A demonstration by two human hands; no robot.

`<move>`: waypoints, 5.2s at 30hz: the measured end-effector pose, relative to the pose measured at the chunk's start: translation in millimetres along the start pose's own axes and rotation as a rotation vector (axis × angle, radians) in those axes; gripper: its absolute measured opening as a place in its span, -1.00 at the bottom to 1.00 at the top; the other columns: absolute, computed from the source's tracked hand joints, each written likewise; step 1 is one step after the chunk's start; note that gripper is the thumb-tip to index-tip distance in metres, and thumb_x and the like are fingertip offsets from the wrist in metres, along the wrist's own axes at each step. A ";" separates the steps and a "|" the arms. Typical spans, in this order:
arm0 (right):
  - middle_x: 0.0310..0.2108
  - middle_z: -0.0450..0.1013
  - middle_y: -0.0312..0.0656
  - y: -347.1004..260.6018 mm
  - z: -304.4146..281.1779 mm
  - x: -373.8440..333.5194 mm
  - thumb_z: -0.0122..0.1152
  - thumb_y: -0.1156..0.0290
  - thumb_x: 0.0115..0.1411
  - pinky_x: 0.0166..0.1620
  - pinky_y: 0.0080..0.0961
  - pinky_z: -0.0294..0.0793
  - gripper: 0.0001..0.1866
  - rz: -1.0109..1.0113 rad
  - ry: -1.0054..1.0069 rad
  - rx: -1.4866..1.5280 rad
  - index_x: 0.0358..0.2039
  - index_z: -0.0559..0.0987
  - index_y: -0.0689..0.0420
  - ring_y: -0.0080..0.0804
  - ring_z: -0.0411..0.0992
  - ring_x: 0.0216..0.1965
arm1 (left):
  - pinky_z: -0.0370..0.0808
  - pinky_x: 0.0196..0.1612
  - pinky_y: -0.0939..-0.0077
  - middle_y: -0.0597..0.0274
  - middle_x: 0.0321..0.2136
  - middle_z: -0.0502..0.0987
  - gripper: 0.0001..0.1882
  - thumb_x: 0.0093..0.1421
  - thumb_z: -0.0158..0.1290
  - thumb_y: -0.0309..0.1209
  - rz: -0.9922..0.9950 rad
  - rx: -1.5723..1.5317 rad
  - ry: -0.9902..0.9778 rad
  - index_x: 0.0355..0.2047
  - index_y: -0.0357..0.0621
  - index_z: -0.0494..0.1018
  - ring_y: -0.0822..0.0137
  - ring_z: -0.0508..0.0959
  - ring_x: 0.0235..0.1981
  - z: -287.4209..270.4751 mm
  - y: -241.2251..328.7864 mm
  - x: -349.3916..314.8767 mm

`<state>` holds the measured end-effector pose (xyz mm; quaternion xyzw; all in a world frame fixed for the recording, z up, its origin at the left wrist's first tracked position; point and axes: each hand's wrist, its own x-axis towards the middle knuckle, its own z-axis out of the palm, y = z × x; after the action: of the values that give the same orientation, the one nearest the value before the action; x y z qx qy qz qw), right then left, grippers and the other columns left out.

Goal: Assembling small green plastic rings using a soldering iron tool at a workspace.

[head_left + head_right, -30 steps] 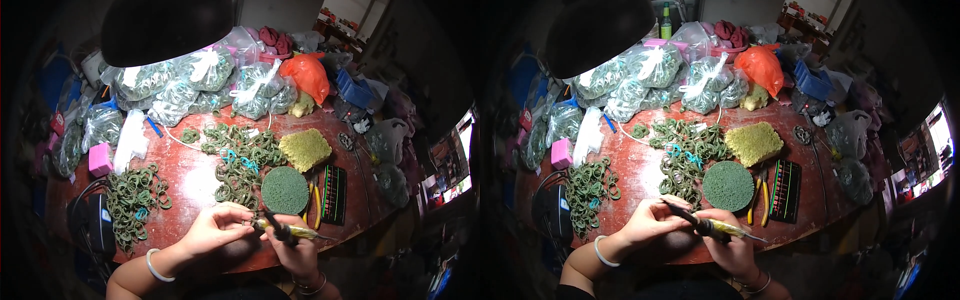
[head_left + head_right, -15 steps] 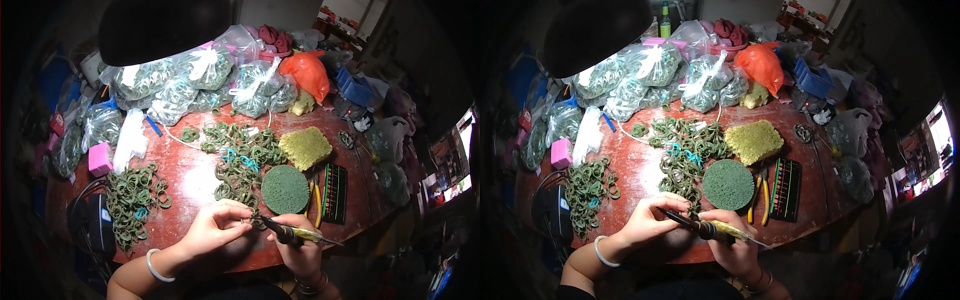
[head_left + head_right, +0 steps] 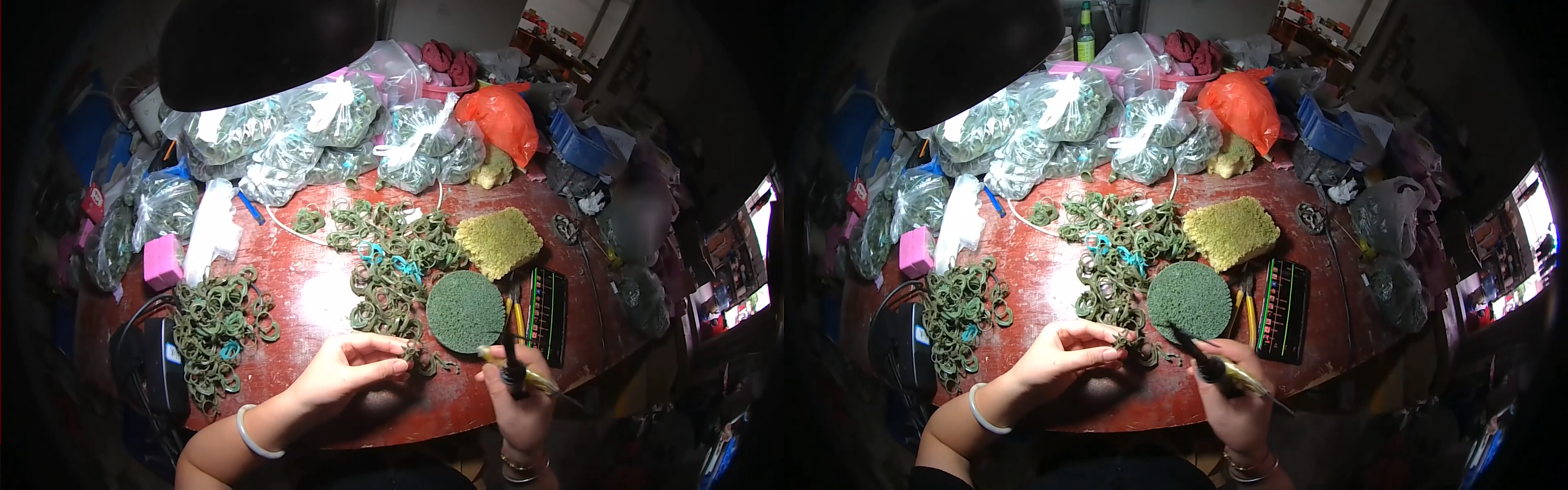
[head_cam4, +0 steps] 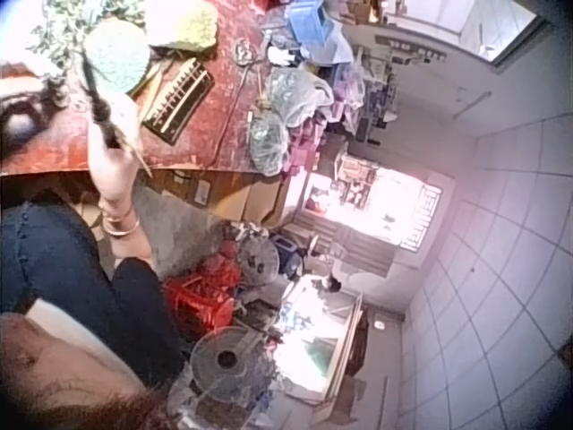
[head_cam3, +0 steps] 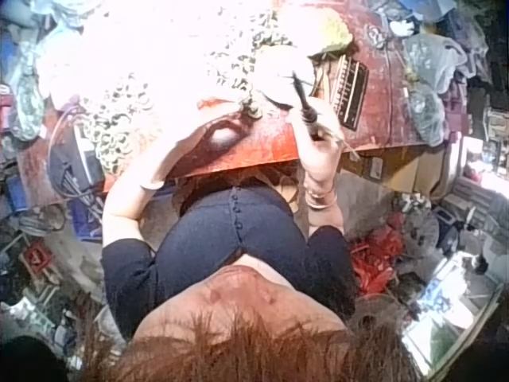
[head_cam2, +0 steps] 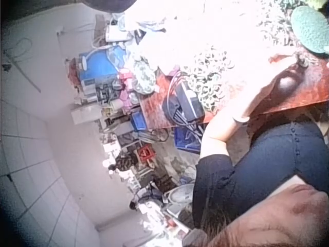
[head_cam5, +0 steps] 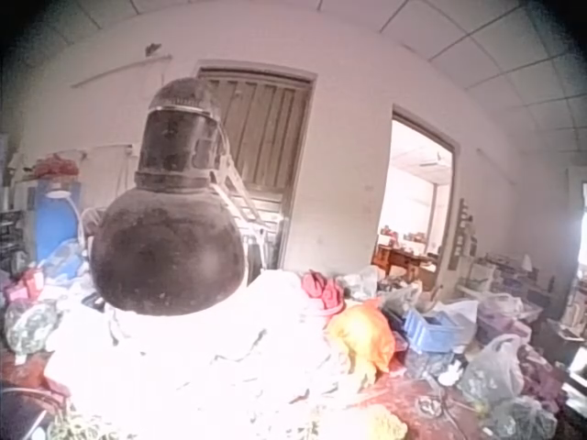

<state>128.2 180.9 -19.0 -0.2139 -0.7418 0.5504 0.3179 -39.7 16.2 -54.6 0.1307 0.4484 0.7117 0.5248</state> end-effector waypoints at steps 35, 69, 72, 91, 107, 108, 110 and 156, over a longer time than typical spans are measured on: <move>-0.40 0.55 -0.17 32.3 -8.8 -42.3 0.38 0.38 0.07 -0.39 -0.42 0.46 -0.71 -0.285 -0.002 -0.515 -0.25 0.52 0.21 -0.21 0.49 -0.48 | 0.46 -0.10 0.62 0.27 -0.21 0.51 -0.63 0.16 0.13 -0.59 0.077 0.142 -0.047 0.00 -0.32 0.42 0.53 0.51 -0.24 4.4 0.8 -1.1; -0.29 0.55 -0.22 -9.7 22.8 -7.7 0.19 0.65 0.14 -0.26 -0.64 0.48 -0.80 0.119 -0.328 0.116 -0.19 0.57 0.30 -0.61 0.50 -0.37 | 0.43 -0.46 0.61 0.24 -0.45 0.50 -0.73 -0.05 0.25 -0.49 0.733 1.029 0.009 -0.28 -0.19 0.55 0.47 0.49 -0.52 4.7 -1.8 1.4; -0.30 0.54 -0.20 -20.5 19.4 -8.5 0.18 0.54 0.22 -0.31 -0.68 0.45 -0.85 0.311 -0.274 0.322 -0.23 0.57 0.32 -0.60 0.47 -0.42 | 0.44 -0.46 0.66 0.27 -0.45 0.50 -0.74 0.00 0.26 -0.49 0.505 0.875 0.050 -0.25 -0.20 0.55 0.52 0.49 -0.48 13.5 0.2 -4.8; -0.30 0.54 -0.13 -5.0 31.8 -14.1 0.17 0.65 0.16 -0.22 -0.63 0.51 -0.78 0.002 -0.193 0.052 -0.15 0.51 0.33 -0.54 0.53 -0.34 | 0.59 -0.24 0.58 0.19 -0.29 0.47 -0.75 0.06 0.24 -0.59 0.463 0.592 -0.019 -0.22 -0.31 0.53 0.44 0.55 -0.27 11.3 -5.2 -2.3; -0.27 0.50 -0.13 -15.7 49.8 -19.7 0.19 0.63 0.16 -0.20 -0.62 0.52 -0.75 0.061 -0.189 0.162 -0.13 0.44 0.32 -0.50 0.53 -0.28 | 0.60 -0.22 0.57 0.20 -0.26 0.46 -0.73 0.06 0.23 -0.58 0.471 0.560 0.072 -0.20 -0.32 0.50 0.43 0.57 -0.29 6.5 -7.4 -6.0; -0.27 0.51 -0.16 -22.5 50.5 -19.4 0.26 0.60 0.13 -0.18 -0.63 0.50 -0.72 0.126 -0.116 0.208 -0.13 0.46 0.31 -0.53 0.51 -0.24 | 0.60 -0.21 0.56 0.20 -0.26 0.46 -0.74 0.06 0.21 -0.59 0.459 0.560 0.075 -0.20 -0.31 0.50 0.42 0.57 -0.28 8.7 -5.1 -6.9; -0.24 0.50 -0.15 -12.4 44.9 -19.1 0.20 0.64 0.16 -0.17 -0.65 0.50 -0.75 0.090 -0.122 0.103 -0.13 0.45 0.31 -0.53 0.52 -0.25 | 0.53 -0.11 0.54 0.19 -0.21 0.46 -0.72 0.08 0.18 -0.63 0.424 0.532 0.059 -0.16 -0.37 0.48 0.43 0.52 -0.20 10.3 -2.9 -8.1; -0.30 0.53 -0.24 19.1 -8.8 -35.9 0.44 0.44 0.00 -0.22 -0.57 0.47 -0.63 0.068 -0.002 -0.143 -0.19 0.53 0.23 -0.48 0.48 -0.35 | 0.49 -0.08 0.56 0.23 -0.29 0.55 -0.63 0.19 0.11 -0.52 -0.078 0.004 -0.105 0.02 -0.23 0.40 0.46 0.55 -0.23 -1.7 1.3 -1.2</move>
<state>159.2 168.7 -43.9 -0.2604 -0.7719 0.5066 0.2822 -41.1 14.3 -54.2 0.1512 0.4265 0.6819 0.5747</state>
